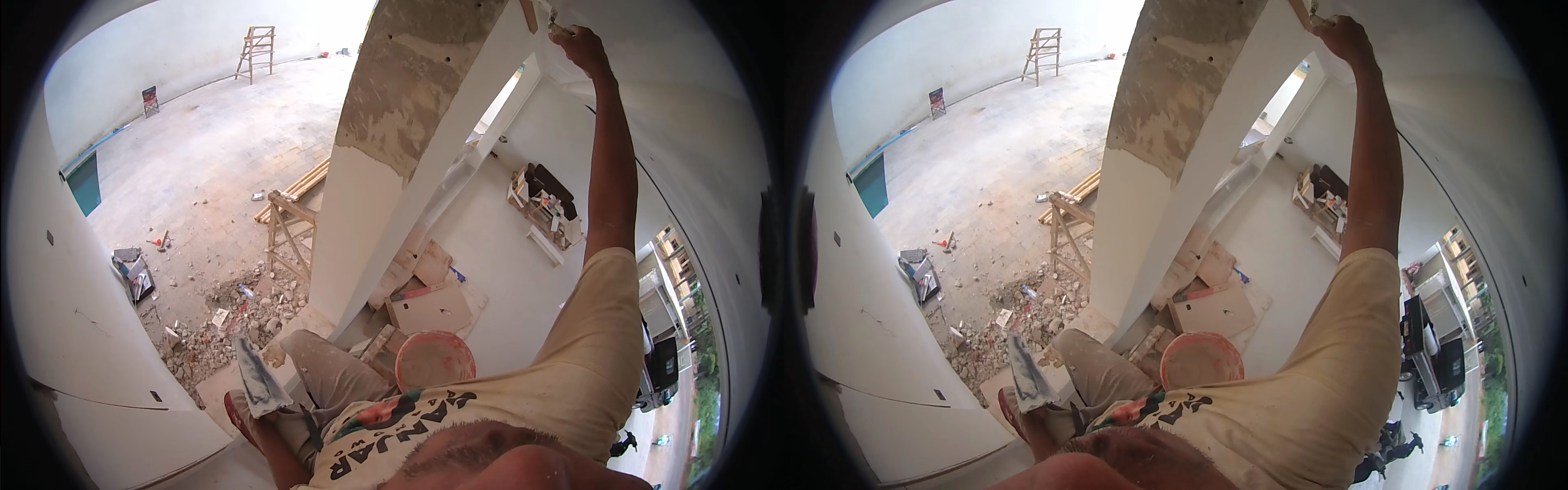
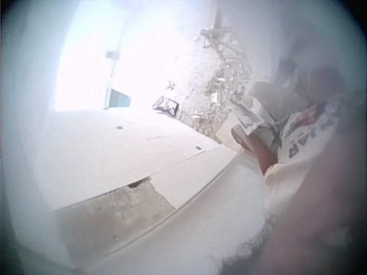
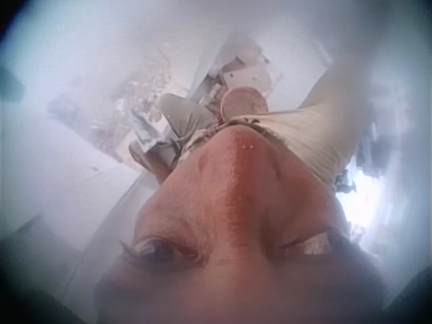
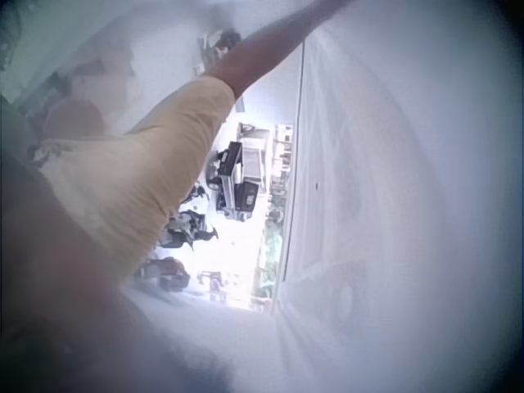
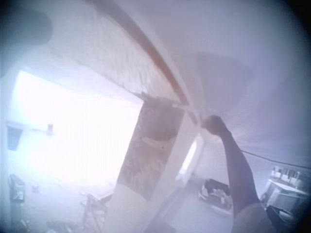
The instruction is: The person applies plaster to a wall using a trowel and a hawk. They repeatedly scoop plaster from a bucket, transfer it to the hawk, and spread it onto the wall surface. The person works on a vertical wall section, smoothing the material with the trowel.
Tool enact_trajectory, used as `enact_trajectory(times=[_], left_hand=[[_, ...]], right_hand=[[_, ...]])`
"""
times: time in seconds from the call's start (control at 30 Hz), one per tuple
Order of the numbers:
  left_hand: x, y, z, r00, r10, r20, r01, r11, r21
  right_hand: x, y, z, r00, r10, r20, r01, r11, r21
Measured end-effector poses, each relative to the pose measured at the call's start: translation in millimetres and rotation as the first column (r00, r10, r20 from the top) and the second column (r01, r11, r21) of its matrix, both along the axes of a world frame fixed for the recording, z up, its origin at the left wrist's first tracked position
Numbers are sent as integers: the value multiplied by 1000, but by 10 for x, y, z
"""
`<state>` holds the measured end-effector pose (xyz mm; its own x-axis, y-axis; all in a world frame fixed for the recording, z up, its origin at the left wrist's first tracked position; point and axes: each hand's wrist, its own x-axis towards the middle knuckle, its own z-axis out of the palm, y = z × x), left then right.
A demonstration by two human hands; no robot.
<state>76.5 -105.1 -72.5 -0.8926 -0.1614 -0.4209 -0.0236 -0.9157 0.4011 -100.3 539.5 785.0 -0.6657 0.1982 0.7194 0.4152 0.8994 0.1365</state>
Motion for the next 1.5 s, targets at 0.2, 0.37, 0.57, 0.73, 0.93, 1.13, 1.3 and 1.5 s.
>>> enact_trajectory(times=[0.2, 0.37, 0.57, 0.73, 0.93, 1.13, 1.3, 1.5], left_hand=[[-30, -22, 20, 1000, 18, 9, -18, 1000, -12], [-22, 8, 27, 1000, 23, 16, -23, 1000, -18], [17, 10, -18, 999, 34, 25, -34, 999, -21], [40, 49, -33, 998, 54, 23, -54, 998, -30], [13, 99, 18, 999, 48, 13, -47, 999, -23], [-25, 67, 73, 1000, 20, 12, -19, 999, -33], [-28, 55, 118, 1000, -18, 8, 19, 999, -41], [-54, -6, 199, 995, -102, -14, 101, 993, -59]], right_hand=[[302, 157, -250, 998, -62, -3, 62, 998, -18], [236, -29, -477, 999, -9, 31, 8, 998, 57], [-263, -182, -387, 993, -65, -100, 89, 960, 266], [-246, -252, -366, 988, -93, -126, 121, 964, 239], [15, -342, -332, 987, -23, -159, 67, 960, 273], [310, -347, -162, 993, 24, -118, 3, 975, 223], [538, -323, -341, 949, 268, -168, -204, 924, 324], [1232, -310, -1262, 952, 269, -145, -291, 944, -158]])
